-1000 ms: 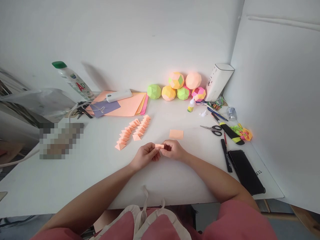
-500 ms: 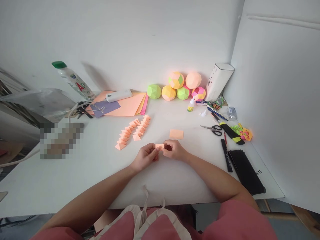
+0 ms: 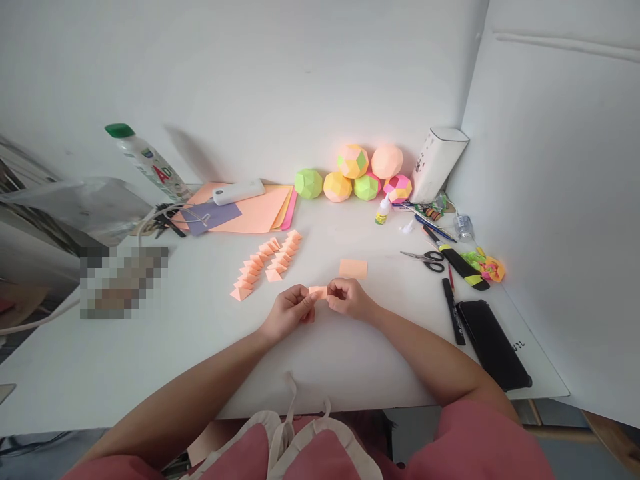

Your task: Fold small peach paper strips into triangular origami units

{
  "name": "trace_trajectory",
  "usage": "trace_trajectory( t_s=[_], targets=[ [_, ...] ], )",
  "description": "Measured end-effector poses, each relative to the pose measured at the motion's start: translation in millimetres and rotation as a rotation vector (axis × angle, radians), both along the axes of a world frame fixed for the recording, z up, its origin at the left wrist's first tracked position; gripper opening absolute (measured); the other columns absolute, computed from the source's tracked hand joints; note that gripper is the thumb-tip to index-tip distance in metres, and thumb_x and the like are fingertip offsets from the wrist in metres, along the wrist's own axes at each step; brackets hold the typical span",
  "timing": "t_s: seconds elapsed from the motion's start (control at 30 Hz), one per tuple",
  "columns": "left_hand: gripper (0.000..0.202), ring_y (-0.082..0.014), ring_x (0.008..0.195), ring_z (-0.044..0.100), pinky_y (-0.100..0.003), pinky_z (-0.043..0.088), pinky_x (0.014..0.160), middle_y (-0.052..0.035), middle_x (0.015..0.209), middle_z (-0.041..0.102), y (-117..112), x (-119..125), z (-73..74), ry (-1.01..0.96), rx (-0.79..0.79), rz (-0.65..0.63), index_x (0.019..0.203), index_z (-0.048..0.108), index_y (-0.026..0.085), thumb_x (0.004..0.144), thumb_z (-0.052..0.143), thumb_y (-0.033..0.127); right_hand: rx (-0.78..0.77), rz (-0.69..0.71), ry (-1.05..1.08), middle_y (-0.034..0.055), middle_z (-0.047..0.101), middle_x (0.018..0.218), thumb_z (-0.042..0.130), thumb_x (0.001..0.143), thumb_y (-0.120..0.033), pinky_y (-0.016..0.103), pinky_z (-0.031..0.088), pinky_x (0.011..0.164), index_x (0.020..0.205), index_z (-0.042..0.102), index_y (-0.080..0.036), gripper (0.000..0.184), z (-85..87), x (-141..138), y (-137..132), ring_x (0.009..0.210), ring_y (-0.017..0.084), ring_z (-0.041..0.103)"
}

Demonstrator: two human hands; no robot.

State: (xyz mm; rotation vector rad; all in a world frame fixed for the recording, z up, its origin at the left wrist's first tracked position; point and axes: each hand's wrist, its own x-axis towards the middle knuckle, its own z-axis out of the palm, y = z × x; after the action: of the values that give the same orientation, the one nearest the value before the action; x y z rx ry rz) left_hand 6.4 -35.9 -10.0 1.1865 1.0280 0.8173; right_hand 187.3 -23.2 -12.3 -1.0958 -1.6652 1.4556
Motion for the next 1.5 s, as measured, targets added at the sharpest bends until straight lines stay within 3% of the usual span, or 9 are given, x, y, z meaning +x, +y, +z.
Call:
trace_trajectory(
  t_s=[0.1,0.23,0.43,0.73,0.87,1.23,1.5],
  targets=[
    [0.039,-0.0095,0.043,0.049,-0.02,0.035,0.045,0.0062,0.042,0.048,0.3,0.2,-1.8,-0.031,0.013,0.0,0.065,0.039,0.019,0.076,0.056,0.052,0.006,-0.008,0.039,-0.0039,0.045,0.06,0.055,0.074,-0.023,0.021,0.031,0.046,0.068,0.046,-0.018,0.013,0.4,-0.9,0.0,0.051,0.008,0.039],
    [0.037,-0.009,0.045,0.049,-0.021,0.038,0.047,0.0026,0.05,0.056,0.1,-0.2,-2.3,0.005,0.038,-0.032,0.068,0.042,0.018,0.078,0.053,0.051,0.018,-0.037,0.095,-0.0031,0.049,0.066,0.06,0.075,-0.027,0.023,0.04,0.053,0.077,0.049,-0.018,0.014,0.2,-2.5,0.9,0.057,0.009,0.049],
    [0.036,-0.0099,0.05,0.053,-0.022,0.042,0.048,-0.0008,0.061,0.06,0.7,-0.3,0.6,-0.034,0.028,-0.007,0.078,0.051,0.016,0.081,0.049,0.051,0.06,-0.044,0.13,0.0004,0.055,0.077,0.061,0.077,-0.03,0.024,0.044,0.052,0.075,0.05,-0.018,0.017,-5.1,-3.2,2.8,0.057,0.01,0.053],
    [0.038,-0.0105,0.051,0.053,-0.023,0.043,0.049,0.0013,0.057,0.056,1.4,0.4,-2.0,-0.055,0.001,0.036,0.084,0.056,0.014,0.079,0.05,0.051,0.506,-0.03,0.021,0.0057,0.061,0.077,0.06,0.079,-0.026,0.026,0.047,0.055,0.072,0.061,-0.017,0.011,-11.3,-6.8,4.0,0.066,0.013,0.057],
    [0.036,-0.0093,0.048,0.049,-0.023,0.042,0.05,0.0031,0.054,0.053,0.9,0.3,-2.4,-0.046,0.007,0.025,0.089,0.058,0.015,0.078,0.053,0.049,0.6,-0.037,-0.02,0.0061,0.062,0.076,0.057,0.081,-0.026,0.025,0.048,0.053,0.073,0.062,-0.018,0.013,-12.8,-7.6,3.8,0.064,0.013,0.058],
    [0.037,-0.0086,0.053,0.044,-0.022,0.04,0.053,0.0036,0.061,0.046,0.5,-1.5,-2.7,-0.028,0.091,-0.056,0.107,0.052,0.015,0.083,0.048,0.042,0.521,-0.033,0.033,0.0068,0.061,0.079,0.059,0.08,-0.026,0.026,0.051,0.052,0.078,0.064,-0.017,0.011,-13.1,-7.9,3.1,0.059,0.012,0.058],
    [0.035,-0.0085,0.055,0.042,-0.022,0.04,0.052,0.0011,0.07,0.046,-1.8,-2.5,0.3,0.043,0.181,-0.125,0.113,0.05,0.017,0.086,0.043,0.039,0.187,-0.045,0.051,0.0047,0.061,0.082,0.058,0.081,-0.03,0.025,0.049,0.049,0.077,0.063,-0.017,0.014,-5.6,-7.2,0.4,0.056,0.011,0.058]
  ],
)
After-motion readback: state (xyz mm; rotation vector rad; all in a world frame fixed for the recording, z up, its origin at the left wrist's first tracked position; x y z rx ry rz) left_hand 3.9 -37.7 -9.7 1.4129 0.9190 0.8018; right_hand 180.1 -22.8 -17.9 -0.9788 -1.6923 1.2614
